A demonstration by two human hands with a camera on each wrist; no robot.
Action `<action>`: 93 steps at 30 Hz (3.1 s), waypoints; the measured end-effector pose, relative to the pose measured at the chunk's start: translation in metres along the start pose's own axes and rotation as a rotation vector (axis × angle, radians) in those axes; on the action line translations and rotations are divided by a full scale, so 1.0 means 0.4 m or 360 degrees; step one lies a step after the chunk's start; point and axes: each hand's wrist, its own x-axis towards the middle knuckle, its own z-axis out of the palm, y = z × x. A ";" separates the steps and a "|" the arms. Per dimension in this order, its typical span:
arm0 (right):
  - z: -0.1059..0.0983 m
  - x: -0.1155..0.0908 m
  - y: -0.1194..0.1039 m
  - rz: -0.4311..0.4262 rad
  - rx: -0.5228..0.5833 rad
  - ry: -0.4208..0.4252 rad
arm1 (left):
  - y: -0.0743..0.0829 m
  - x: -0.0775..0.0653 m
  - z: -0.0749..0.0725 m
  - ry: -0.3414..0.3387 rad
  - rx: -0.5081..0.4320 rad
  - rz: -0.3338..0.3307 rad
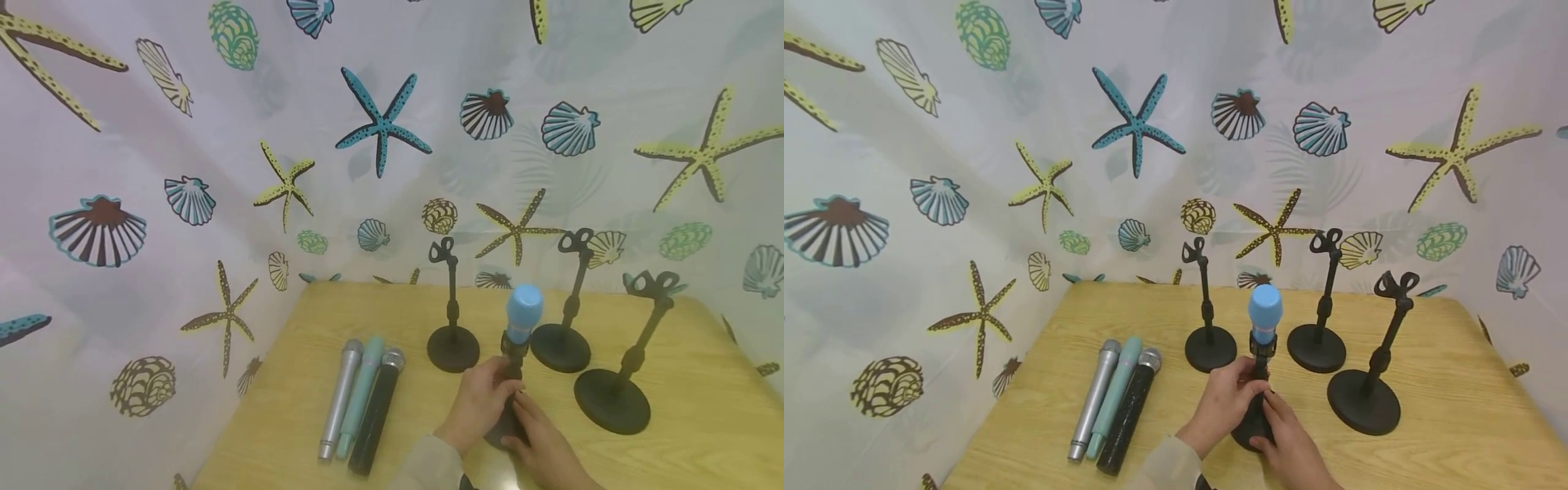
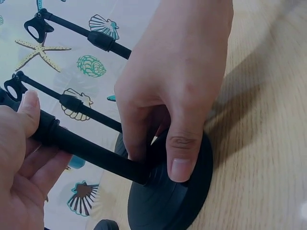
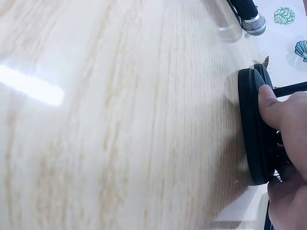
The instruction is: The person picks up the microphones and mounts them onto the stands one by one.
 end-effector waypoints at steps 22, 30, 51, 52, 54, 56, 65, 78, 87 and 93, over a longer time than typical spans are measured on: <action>0.001 -0.003 0.001 -0.0021 -0.0042 0.0047 | -0.013 -0.007 0.010 0.0012 -0.0048 0.0033; 0.004 -0.004 0.008 -0.0041 -0.0022 0.0024 | -0.021 0.002 -0.001 0.0004 0.0391 0.0353; 0.019 0.002 0.019 -0.0138 -0.0034 0.0126 | 0.009 0.007 0.016 -0.0079 0.0134 0.0172; 0.017 0.003 0.019 -0.0126 -0.0027 0.0119 | 0.009 0.010 0.014 -0.0080 0.0163 0.0195; 0.014 0.004 0.021 -0.0120 -0.0025 0.0113 | 0.010 0.014 0.011 -0.0094 0.0191 0.0223; 0.013 0.004 0.022 -0.0123 -0.0024 0.0109 | 0.010 0.016 0.007 -0.0121 0.0177 0.0224; 0.017 0.002 0.034 -0.0166 -0.0052 0.0109 | 0.004 0.010 -0.008 -0.0239 0.0121 0.0225; 0.020 0.007 0.037 -0.0205 -0.0095 0.0095 | -0.012 -0.001 -0.019 -0.0396 0.0324 0.0088; 0.022 -0.001 0.036 -0.0326 -0.0233 0.0064 | -0.085 -0.095 -0.016 -0.0731 0.1330 0.0302; 0.014 -0.015 0.045 -0.0537 -0.0531 0.0222 | -0.086 -0.109 0.005 -0.0729 0.1537 0.0371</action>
